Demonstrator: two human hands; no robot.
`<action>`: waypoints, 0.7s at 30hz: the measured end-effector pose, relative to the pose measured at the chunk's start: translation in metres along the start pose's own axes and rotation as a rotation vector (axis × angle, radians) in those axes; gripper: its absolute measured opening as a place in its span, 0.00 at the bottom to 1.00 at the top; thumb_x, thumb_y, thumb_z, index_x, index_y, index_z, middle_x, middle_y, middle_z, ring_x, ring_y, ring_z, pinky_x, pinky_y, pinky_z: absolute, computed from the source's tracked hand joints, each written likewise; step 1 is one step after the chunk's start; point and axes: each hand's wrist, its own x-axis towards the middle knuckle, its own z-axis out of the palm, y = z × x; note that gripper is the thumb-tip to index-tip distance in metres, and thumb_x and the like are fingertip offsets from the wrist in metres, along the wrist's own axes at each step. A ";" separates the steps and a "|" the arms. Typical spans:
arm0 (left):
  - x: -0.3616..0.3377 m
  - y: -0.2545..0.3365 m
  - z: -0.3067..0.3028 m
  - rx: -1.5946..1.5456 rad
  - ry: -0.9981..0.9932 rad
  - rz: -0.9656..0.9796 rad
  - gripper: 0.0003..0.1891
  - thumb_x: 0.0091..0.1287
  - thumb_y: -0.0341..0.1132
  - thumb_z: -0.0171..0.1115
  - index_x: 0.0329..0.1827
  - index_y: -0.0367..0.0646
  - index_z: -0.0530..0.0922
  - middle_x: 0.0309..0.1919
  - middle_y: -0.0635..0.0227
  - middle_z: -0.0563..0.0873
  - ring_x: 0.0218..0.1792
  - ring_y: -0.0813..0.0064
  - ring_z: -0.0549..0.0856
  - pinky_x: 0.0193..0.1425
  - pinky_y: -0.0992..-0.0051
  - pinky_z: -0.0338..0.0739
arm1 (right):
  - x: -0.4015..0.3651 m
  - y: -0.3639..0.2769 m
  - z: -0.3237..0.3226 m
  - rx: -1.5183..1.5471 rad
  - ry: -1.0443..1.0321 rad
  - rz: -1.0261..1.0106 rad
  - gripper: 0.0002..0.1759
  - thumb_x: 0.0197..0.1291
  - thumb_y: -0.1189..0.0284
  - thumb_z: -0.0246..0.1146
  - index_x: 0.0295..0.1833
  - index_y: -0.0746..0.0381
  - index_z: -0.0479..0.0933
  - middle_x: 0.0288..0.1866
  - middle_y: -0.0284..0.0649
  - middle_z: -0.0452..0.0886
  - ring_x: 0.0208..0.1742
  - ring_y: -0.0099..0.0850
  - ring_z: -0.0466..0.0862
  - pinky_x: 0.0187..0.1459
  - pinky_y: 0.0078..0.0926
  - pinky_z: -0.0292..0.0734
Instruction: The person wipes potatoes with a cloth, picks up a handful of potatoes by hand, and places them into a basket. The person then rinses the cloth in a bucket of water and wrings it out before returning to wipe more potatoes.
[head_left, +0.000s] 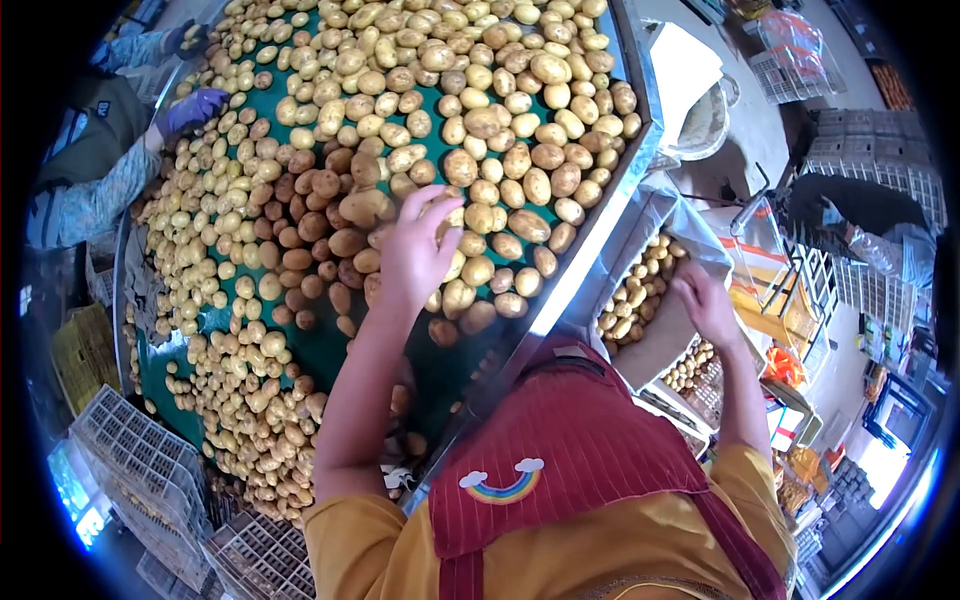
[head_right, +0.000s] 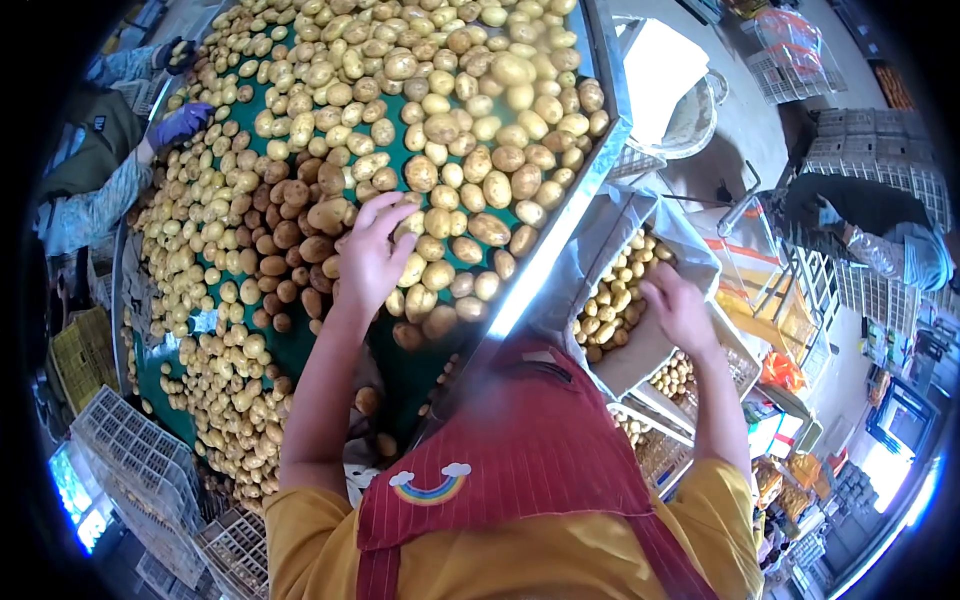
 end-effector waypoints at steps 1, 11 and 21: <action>0.002 0.012 0.000 -0.045 -0.077 -0.044 0.19 0.63 0.31 0.70 0.59 0.50 0.84 0.63 0.64 0.81 0.46 0.60 0.89 0.49 0.63 0.85 | -0.022 0.035 -0.004 -0.173 -0.009 0.074 0.13 0.69 0.61 0.65 0.45 0.60 0.79 0.34 0.51 0.84 0.39 0.54 0.85 0.42 0.47 0.80; 0.046 -0.030 0.017 0.380 0.165 0.175 0.12 0.65 0.34 0.67 0.52 0.53 0.84 0.53 0.65 0.81 0.41 0.61 0.88 0.43 0.64 0.85 | 0.000 -0.039 0.020 0.132 0.215 -0.133 0.15 0.58 0.68 0.75 0.49 0.60 0.84 0.39 0.41 0.84 0.38 0.35 0.86 0.44 0.34 0.83; -0.040 -0.001 -0.019 0.210 0.159 0.014 0.12 0.67 0.31 0.64 0.52 0.50 0.82 0.51 0.62 0.82 0.50 0.56 0.85 0.50 0.62 0.82 | 0.141 -0.215 0.140 -0.477 -0.065 -0.534 0.17 0.57 0.62 0.69 0.47 0.62 0.83 0.46 0.46 0.87 0.47 0.41 0.89 0.47 0.38 0.85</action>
